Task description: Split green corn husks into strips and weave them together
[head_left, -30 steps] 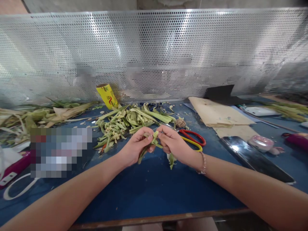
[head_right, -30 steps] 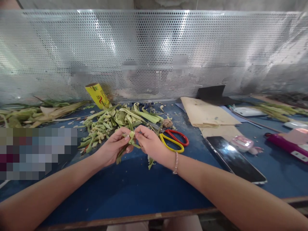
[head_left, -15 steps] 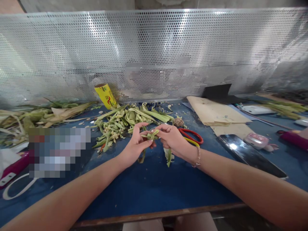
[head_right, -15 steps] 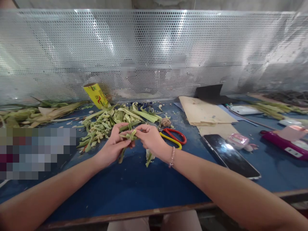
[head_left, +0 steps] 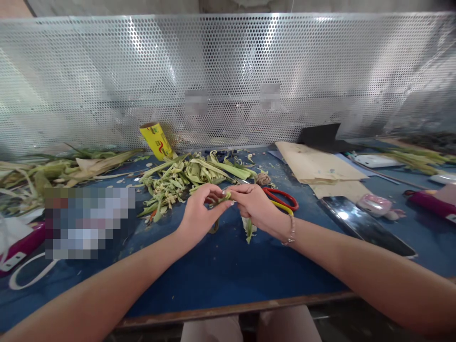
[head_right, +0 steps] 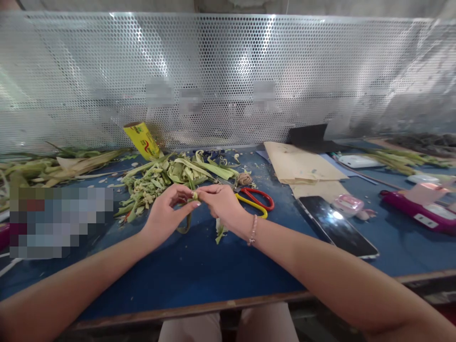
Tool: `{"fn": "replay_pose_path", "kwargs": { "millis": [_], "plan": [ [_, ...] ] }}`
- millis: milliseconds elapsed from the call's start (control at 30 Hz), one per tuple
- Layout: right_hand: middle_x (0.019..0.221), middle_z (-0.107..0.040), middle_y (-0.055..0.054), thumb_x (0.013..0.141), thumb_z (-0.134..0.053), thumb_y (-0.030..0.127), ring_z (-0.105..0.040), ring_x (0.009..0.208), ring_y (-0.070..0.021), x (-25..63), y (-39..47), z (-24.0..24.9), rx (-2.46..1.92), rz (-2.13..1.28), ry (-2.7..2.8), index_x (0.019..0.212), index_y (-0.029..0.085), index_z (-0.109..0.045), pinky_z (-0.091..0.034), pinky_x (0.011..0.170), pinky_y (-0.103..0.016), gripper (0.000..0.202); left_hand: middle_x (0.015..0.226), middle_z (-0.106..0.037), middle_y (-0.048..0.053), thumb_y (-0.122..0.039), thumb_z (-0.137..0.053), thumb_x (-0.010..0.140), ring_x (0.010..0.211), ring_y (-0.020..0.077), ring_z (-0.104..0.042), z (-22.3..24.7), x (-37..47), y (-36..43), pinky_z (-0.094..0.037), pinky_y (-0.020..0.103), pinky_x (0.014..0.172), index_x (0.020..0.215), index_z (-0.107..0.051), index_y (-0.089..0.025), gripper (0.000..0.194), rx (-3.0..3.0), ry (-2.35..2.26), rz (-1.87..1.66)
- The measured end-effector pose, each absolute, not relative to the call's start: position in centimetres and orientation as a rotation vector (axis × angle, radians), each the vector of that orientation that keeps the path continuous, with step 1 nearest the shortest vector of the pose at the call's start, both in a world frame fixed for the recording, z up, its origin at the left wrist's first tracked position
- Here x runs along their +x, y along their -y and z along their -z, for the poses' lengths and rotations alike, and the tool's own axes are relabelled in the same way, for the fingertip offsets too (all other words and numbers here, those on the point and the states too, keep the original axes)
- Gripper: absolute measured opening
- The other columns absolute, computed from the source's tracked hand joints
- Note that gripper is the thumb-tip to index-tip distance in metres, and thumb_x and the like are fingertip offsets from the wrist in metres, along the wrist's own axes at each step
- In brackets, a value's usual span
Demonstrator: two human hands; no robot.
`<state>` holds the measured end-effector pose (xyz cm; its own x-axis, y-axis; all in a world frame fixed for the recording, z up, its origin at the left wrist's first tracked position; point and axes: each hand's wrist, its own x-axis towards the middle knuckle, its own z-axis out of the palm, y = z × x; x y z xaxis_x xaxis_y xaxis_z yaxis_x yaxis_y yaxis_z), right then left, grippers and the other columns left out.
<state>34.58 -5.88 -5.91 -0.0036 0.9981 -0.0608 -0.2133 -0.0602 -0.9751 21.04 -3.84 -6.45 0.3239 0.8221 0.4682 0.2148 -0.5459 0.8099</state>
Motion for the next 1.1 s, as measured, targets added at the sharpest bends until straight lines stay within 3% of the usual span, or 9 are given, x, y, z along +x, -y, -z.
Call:
{"fn": "replay_pose_path", "kwargs": {
  "millis": [167, 333, 533, 800, 933, 1100],
  "plan": [
    [0.036, -0.029, 0.011, 0.065, -0.060, 0.026, -0.018, 0.032, -0.0019, 34.3, 5.9, 6.3, -1.055, -1.253, 1.051, 0.070, 0.014, -0.060, -0.011, 0.033, -0.020, 0.013, 0.066, -0.057, 0.000, -0.027, -0.059, 0.070, 0.060, 0.0118, -0.052, 6.0, 21.4, 4.5, -0.041, 0.023, 0.057, 0.070, -0.056, -0.019, 0.009, 1.927, -0.971, -1.291],
    [0.040, -0.031, 0.009, 0.067, -0.059, 0.034, -0.019, 0.034, -0.0029, 34.3, 5.6, 6.7, -0.998, -1.117, 1.160, 0.069, 0.016, -0.058, -0.014, 0.034, -0.021, 0.017, 0.058, -0.053, -0.001, -0.031, -0.055, 0.073, 0.055, 0.0115, -0.049, 6.4, 21.7, 4.2, -0.039, 0.024, 0.055, 0.065, -0.053, -0.017, 0.016, 1.848, -1.054, -1.322],
    [0.044, -0.032, 0.008, 0.072, -0.054, 0.035, -0.024, 0.038, -0.0047, 34.1, 5.6, 6.6, -1.001, -0.947, 1.302, 0.067, 0.018, -0.053, -0.019, 0.038, -0.020, 0.017, 0.060, -0.048, -0.003, -0.029, -0.054, 0.073, 0.059, 0.0105, -0.046, 7.1, 22.0, 3.6, -0.038, 0.022, 0.058, 0.068, -0.050, -0.017, 0.013, 1.602, -0.946, -1.364],
    [0.044, -0.029, 0.009, 0.073, -0.054, 0.040, -0.022, 0.038, -0.0046, 33.8, 5.2, 6.8, -0.962, -0.925, 1.298, 0.071, 0.019, -0.051, -0.017, 0.037, -0.020, 0.021, 0.057, -0.041, -0.004, -0.022, -0.051, 0.076, 0.055, 0.0095, -0.038, 6.4, 22.0, 4.2, -0.031, 0.022, 0.054, 0.066, -0.046, -0.018, 0.012, 1.724, -0.955, -1.492],
    [0.047, -0.032, 0.008, 0.075, -0.051, 0.036, -0.025, 0.039, -0.0047, 34.2, 5.5, 6.6, -0.956, -0.902, 1.372, 0.071, 0.019, -0.050, -0.020, 0.038, -0.020, 0.017, 0.061, -0.046, -0.003, -0.022, -0.051, 0.076, 0.058, 0.0103, -0.041, 6.3, 21.6, 4.1, -0.033, 0.022, 0.057, 0.069, -0.050, -0.019, 0.008, 1.859, -0.897, -1.487],
    [0.052, -0.041, 0.005, 0.075, -0.050, 0.032, -0.031, 0.044, -0.0055, 35.3, 5.8, 6.3, -0.972, -0.858, 1.479, 0.068, 0.018, -0.052, -0.025, 0.041, -0.019, 0.016, 0.078, -0.057, 0.003, -0.024, -0.059, 0.068, 0.074, 0.0145, -0.051, 6.0, 20.7, 3.8, -0.039, 0.025, 0.068, 0.073, -0.063, -0.019, 0.008, 1.832, -0.594, -1.230]
  ]
}}
